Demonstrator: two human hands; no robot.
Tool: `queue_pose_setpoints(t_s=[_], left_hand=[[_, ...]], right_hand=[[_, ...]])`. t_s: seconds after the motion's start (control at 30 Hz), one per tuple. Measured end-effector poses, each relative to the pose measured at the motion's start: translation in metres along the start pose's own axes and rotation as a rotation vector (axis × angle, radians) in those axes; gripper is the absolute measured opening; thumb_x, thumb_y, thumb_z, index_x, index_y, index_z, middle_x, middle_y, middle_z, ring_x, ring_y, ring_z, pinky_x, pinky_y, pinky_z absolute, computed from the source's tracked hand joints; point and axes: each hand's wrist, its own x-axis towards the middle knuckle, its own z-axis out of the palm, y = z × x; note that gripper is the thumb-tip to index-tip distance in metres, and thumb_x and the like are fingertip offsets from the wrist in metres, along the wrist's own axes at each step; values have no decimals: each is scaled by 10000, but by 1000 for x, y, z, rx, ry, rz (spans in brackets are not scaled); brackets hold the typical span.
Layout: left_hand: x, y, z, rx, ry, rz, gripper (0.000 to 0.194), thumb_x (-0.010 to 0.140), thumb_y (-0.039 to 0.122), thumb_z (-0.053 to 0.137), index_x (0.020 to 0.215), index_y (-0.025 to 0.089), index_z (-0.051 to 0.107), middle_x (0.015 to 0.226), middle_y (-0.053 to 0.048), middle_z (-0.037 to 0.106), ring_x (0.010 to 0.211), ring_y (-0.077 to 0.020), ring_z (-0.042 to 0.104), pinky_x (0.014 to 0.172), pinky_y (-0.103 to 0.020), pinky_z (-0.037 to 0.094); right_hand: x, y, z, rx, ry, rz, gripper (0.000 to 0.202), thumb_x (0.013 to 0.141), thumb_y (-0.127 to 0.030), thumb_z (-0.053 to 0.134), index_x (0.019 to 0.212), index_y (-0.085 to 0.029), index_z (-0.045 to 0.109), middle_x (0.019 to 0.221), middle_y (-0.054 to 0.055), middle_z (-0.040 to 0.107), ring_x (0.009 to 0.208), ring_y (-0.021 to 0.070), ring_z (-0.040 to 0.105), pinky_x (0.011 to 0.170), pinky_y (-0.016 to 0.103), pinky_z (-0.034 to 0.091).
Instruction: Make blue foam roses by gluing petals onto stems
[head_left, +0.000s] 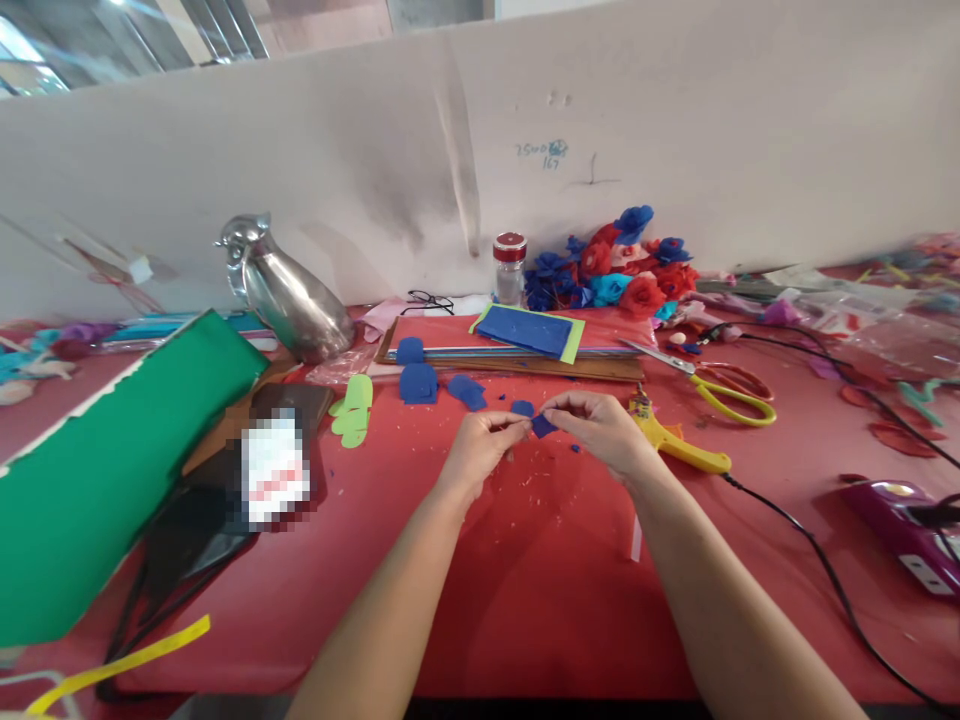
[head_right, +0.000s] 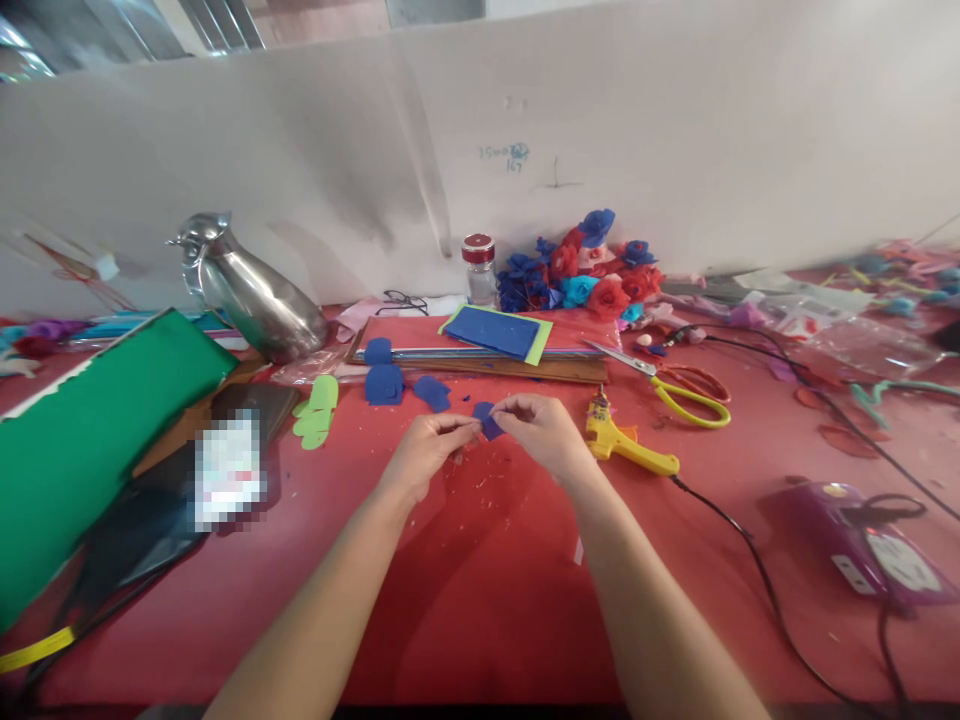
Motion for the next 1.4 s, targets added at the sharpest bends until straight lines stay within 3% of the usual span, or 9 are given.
queue_pose_setpoints(t_s=[0.27,0.57,0.87,1.1,1.4], left_hand=[[2,-2,-3,-46,5,-65,145,598,278,731,691,167,734,618,-5,651,485,-73,448,574,-255,359],[2,-2,-2,-109,36,-78,95,561,205,757,639,161,725,594,-10,647,515,-86,481,601,-267,391],[1,-2,-2,-146,52,-75,126,538,205,773,625,153,699,569,5,624,516,-90,491,619,-271,418],[0,1,-5,-137,-36,-94,151,603,279,754,650,153,686,628,-4,627,536,-80,500,603,-252,391],[0,1,-3,-121,23,-53,130,579,230,750,680,159,711,625,-14,659,553,-101,532,671,-279,439]], right_hand=[[-1,-1,-1,48,-24,26,230,626,-365,611,742,-178,674,725,20,679,681,145,587,667,276,431],[-1,-1,0,-1,-35,34,236,647,-355,594,776,-176,680,680,1,653,572,113,521,526,237,366],[0,4,1,2,-34,-1,237,636,-362,591,759,-179,677,698,6,648,624,128,529,582,251,385],[0,3,1,30,-5,-14,216,629,-359,581,726,-185,664,700,5,642,669,139,547,652,269,402],[-2,-1,1,16,-27,5,225,650,-370,580,749,-181,653,698,3,634,624,125,521,576,248,378]])
